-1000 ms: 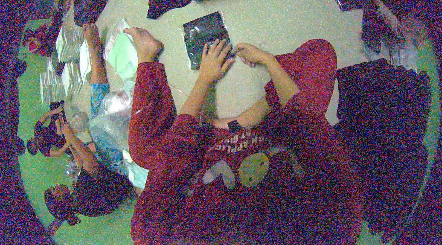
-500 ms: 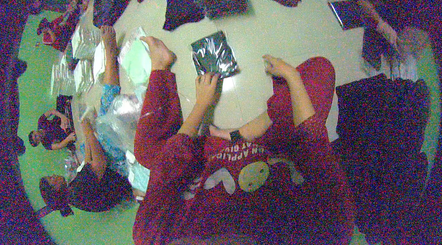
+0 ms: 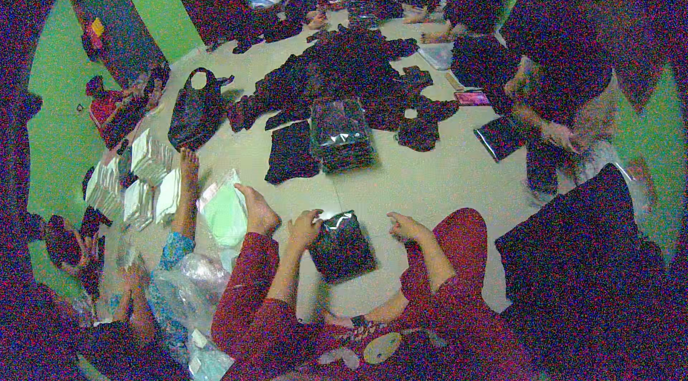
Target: The person sits on the floor and repeatedly folds dark garments, places them into clear plastic bags, and seals the bags. They also handle small white paper labels, placing them inside the bags before sealing. The finished packages are stacked nearby.
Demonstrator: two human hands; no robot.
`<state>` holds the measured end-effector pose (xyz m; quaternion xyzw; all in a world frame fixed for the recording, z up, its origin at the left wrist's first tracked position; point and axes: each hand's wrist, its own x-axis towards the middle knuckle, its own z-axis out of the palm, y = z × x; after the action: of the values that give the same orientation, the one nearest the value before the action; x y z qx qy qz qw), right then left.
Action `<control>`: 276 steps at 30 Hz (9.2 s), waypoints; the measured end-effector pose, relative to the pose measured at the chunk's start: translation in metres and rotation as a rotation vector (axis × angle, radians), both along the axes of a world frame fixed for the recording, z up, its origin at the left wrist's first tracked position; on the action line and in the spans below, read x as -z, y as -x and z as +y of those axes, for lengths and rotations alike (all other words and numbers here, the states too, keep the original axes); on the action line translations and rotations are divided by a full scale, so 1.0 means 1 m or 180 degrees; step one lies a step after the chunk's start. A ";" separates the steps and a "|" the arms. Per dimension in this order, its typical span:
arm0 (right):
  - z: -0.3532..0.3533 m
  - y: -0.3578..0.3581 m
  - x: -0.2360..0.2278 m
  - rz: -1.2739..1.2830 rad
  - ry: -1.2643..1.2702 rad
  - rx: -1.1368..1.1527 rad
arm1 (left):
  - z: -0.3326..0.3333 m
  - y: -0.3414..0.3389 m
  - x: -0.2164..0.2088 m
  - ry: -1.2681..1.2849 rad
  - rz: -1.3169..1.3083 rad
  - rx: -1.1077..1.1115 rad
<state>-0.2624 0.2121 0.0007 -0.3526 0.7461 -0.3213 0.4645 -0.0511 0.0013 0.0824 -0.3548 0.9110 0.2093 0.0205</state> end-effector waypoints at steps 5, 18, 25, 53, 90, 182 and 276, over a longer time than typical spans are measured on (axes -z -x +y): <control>-0.003 -0.007 -0.007 0.0038 0.0301 -0.0017 | 0.070 -0.002 0.063 0.0746 0.0526 -0.0625; -0.093 -0.088 -0.051 -0.0018 0.1951 0.0299 | 0.102 0.009 0.063 0.1157 0.0488 -0.0299; -0.098 -0.139 -0.009 0.2466 0.1250 -0.1167 | 0.096 0.001 0.096 0.0812 0.0017 -0.0388; -0.023 -0.010 0.043 0.0822 0.0019 -0.0180 | -0.039 -0.034 -0.071 0.0094 0.3175 -0.1031; -0.009 -0.023 0.058 0.0912 0.0428 0.0243 | -0.127 -0.046 0.031 -0.0353 0.2475 -0.0926; -0.012 -0.039 0.035 0.0927 0.0202 0.0406 | -0.072 -0.036 0.057 0.1162 0.1352 -0.0883; -0.022 -0.047 0.007 0.1798 0.0073 0.0233 | 0.113 -0.005 0.089 0.1053 0.0607 -0.0282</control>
<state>-0.2158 0.1898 -0.0060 -0.4062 0.8546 -0.2353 0.2223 -0.0462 0.1142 -0.0069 -0.3716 0.9143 0.0900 -0.1337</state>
